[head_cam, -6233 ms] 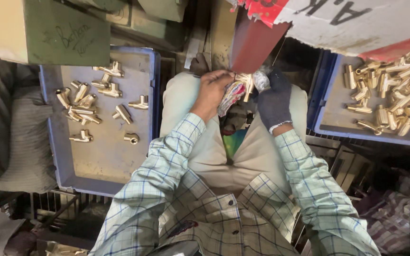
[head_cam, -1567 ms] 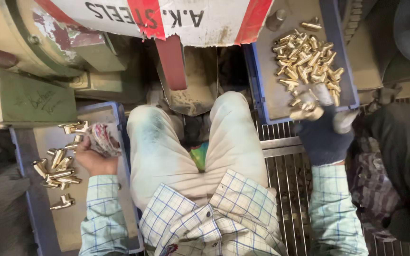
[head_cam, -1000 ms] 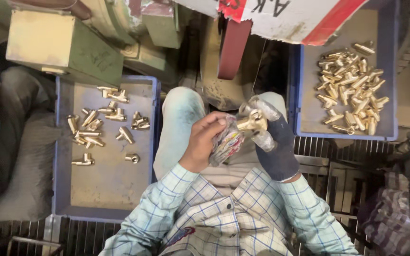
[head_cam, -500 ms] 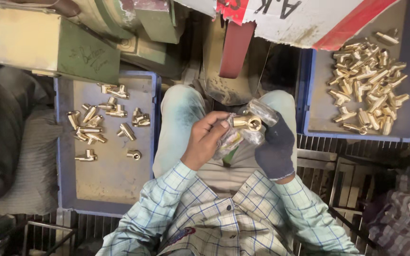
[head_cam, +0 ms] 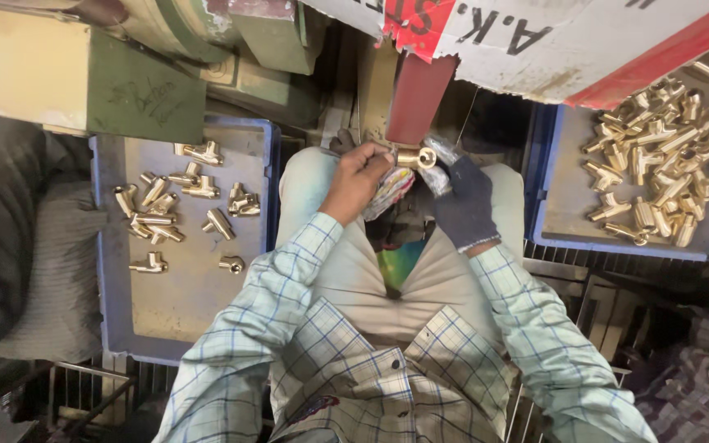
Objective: The person sits on the floor and repeatedly picks up small brass-colored metal parts from a blue bin. They rub each part against a moving belt sander using a cloth, then place the finished part into a second bin.
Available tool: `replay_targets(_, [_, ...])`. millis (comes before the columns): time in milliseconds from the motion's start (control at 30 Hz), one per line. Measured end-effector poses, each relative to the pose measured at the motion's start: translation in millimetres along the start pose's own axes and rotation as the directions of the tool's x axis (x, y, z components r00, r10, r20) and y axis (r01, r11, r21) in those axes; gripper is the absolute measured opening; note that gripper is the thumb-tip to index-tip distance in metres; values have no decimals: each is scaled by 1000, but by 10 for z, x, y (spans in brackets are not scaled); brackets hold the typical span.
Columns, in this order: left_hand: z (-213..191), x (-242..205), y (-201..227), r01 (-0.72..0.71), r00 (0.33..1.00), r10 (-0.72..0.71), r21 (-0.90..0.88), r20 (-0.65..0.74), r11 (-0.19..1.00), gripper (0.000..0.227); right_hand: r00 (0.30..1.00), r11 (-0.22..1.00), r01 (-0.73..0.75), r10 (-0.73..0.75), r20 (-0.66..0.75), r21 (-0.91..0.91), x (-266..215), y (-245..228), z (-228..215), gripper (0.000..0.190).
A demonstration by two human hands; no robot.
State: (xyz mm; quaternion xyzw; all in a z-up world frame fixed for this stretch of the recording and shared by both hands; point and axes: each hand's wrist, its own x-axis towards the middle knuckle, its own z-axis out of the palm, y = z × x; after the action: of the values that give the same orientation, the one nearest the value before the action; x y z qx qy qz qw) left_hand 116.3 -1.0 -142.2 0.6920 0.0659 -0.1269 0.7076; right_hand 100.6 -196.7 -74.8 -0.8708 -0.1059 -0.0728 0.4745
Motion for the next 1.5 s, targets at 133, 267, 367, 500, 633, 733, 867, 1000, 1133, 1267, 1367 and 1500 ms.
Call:
replay_targets(133, [72,84,-180,66,996,-76,-213,-40,975,14,998,998,-63,63,-1,22,62,142,110,31])
replay_targets(267, [135,125,-167,81,993,-103,-299,-61,951,14,990,989,-140,139,16,38,134,188,166,30])
replay_targets(367, [164,129,-107,281,945,-327,-445,-28,850,13,965,952,-261,259,32,162,140,242,205,28])
replay_targets(500, [187,141,-153,216,960,-276,-521,-40,826,12,984,981,-173,168,67,87,133,357,160,32])
replay_targets(633, [185,160,-209,268,941,-338,-609,1,746,11,987,984,-158,159,13,-85,167,476,245,12])
replay_targets(733, [188,169,-217,276,935,-354,-648,12,709,11,741,680,-665,653,157,308,163,504,294,19])
replay_targets(867, [208,165,-220,243,941,-339,-651,-23,719,11,808,775,-588,549,214,232,198,726,338,14])
replay_targets(1000, [194,110,-104,213,956,-293,-630,-24,747,12,675,546,-738,597,433,397,344,770,295,17])
replay_targets(1133, [157,-26,120,135,989,-149,-453,4,881,21,326,-57,-862,699,637,503,436,271,66,23])
replay_targets(1267, [42,-502,497,-327,944,328,30,-27,944,27,734,615,-679,579,355,401,19,-480,-358,26])
replay_targets(1367, [-20,-886,795,-265,961,269,-70,58,962,31,983,994,-65,49,176,84,-306,-931,-707,32])
replay_targets(1500, [24,-960,878,-216,964,245,-236,104,948,28,990,991,132,-130,60,-25,-491,-968,-588,47])
